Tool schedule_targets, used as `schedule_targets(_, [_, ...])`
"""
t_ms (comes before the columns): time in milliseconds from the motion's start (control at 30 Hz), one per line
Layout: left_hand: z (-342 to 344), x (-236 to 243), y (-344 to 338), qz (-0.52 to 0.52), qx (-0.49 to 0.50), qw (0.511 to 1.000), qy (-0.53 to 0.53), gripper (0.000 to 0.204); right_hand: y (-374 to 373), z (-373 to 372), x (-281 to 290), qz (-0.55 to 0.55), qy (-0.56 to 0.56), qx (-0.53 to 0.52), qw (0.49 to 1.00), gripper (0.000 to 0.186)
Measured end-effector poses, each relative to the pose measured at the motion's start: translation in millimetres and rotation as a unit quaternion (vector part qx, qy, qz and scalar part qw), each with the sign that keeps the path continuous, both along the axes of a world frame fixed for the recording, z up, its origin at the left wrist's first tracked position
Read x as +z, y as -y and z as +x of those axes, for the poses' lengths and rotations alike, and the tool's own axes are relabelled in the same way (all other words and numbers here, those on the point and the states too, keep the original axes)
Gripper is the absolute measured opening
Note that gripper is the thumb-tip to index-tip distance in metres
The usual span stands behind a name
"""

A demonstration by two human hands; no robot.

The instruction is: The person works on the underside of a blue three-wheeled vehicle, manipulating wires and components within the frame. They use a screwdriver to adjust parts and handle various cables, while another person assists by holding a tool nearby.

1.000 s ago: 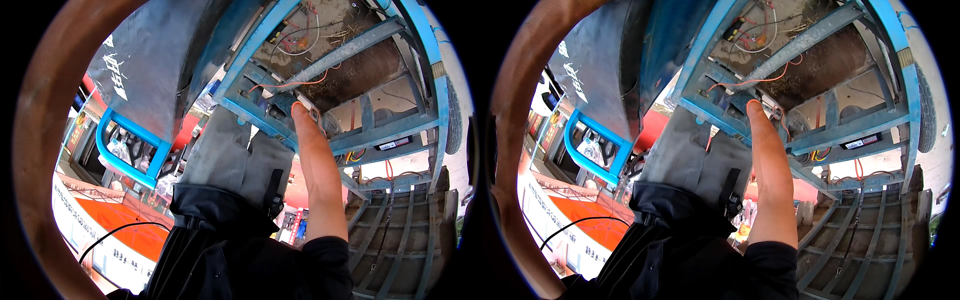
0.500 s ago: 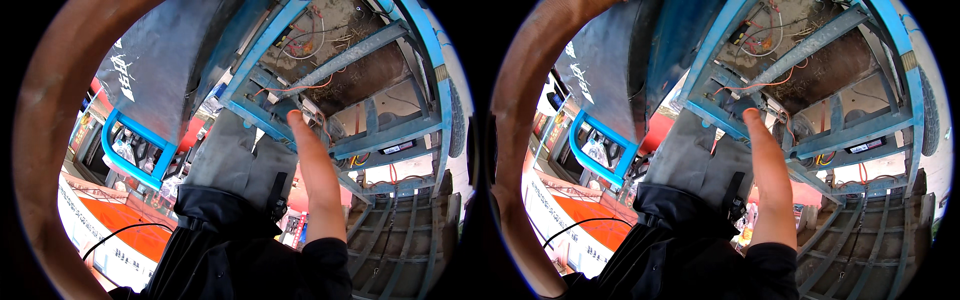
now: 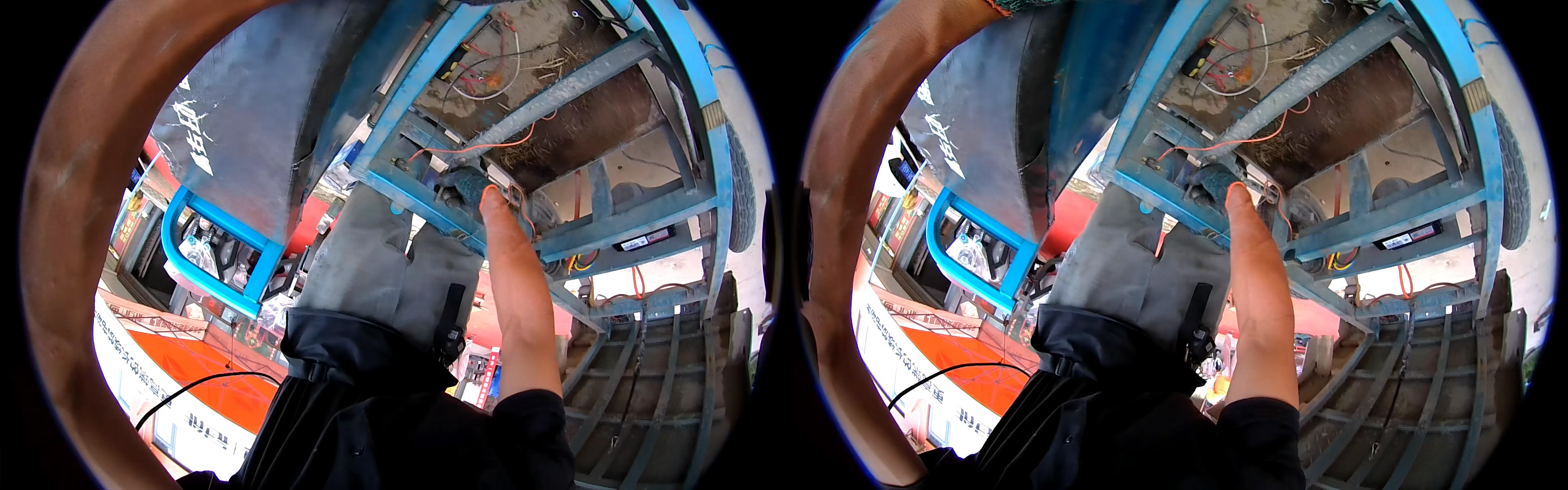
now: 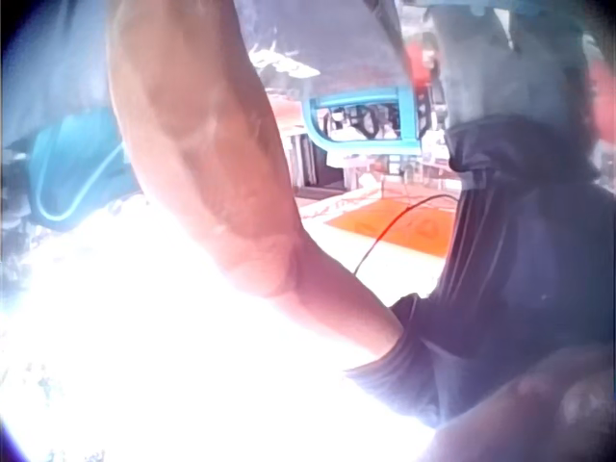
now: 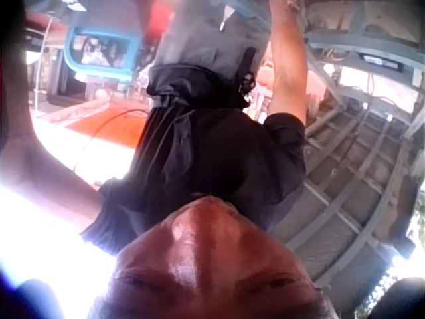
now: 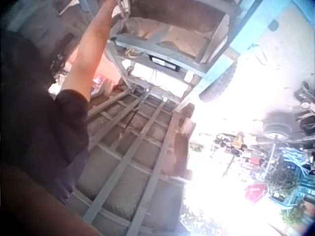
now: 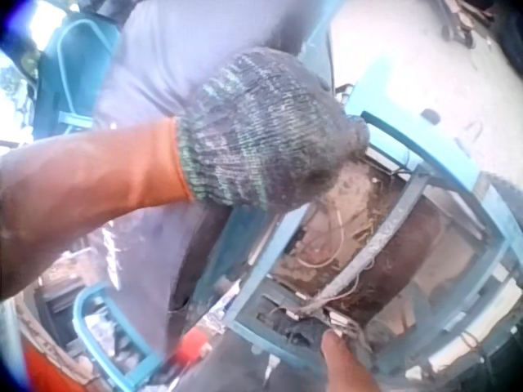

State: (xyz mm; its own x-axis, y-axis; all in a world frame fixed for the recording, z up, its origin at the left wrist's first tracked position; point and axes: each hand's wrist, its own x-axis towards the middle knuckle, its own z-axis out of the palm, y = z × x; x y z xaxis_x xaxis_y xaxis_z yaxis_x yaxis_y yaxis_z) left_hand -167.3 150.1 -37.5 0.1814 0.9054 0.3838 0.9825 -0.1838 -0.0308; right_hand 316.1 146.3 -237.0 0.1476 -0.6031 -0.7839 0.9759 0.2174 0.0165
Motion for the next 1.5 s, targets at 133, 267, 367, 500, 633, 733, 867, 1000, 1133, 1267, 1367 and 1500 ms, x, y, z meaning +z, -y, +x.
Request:
schedule_targets(133, [3.6,16.9,-1.2,-0.007,-0.005,0.999,0.032,0.031,29.0,-1.8,14.6,0.181,-0.225,0.227,0.93,0.08])
schedule_targets(267, [4.8,20.6,1.1,-0.082,0.022,0.996,0.025,0.031,-10.6,17.2,-8.8,-0.054,0.074,-0.089,0.992,0.056])
schedule_targets(367, [10.2,35.1,-10.2,-0.099,0.007,0.995,0.019,0.03,24.9,18.5,3.3,0.124,-0.253,0.141,0.949,0.048])
schedule_targets(500, [-1.8,18.5,6.4,-0.024,-0.006,0.999,0.032,0.029,0.2,-34.3,24.4,0.047,-0.001,0.016,0.999,0.062])
schedule_targets(633, [7.5,24.1,-11.9,-0.053,-0.004,0.998,0.043,0.029,35.6,36.7,-11.4,0.168,-0.189,0.145,0.957,0.073])
schedule_targets(733, [12.0,46.0,-7.8,-0.111,0.012,0.993,0.023,0.031,40.8,30.2,-4.9,0.207,-0.221,0.127,0.944,0.059])
schedule_targets(867, [11.7,36.2,3.7,-0.109,0.037,0.993,0.02,0.033,-1.8,11.6,4.1,0.025,0.045,-0.056,0.997,0.035])
schedule_targets(1000, [1.3,19.8,-5.0,-0.084,0.035,0.996,-0.023,0.035,56.5,51.4,-1.8,0.362,-0.486,0.158,0.78,0.058])
schedule_targets(1133, [7.3,16.0,11.3,-0.116,0.045,0.99,0.068,0.037,-7.2,-9.2,11.6,0.011,0.046,-0.086,0.995,0.022])
schedule_targets(1267, [7.8,1.0,0.0,-0.046,0.029,0.997,0.056,0.037,42.6,24.6,14.1,0.225,-0.288,0.243,0.898,0.08])
schedule_targets(1367, [-1.1,7.2,7.8,-0.069,0.039,0.997,0.0,0.037,17.5,-1.8,5.8,0.101,-0.129,0.048,0.985,0.049])
schedule_targets(1500, [12.5,37.5,-5.6,-0.135,0.056,0.989,0.015,0.035,12.0,22.0,-11.2,0.06,-0.086,0.031,0.994,0.035])
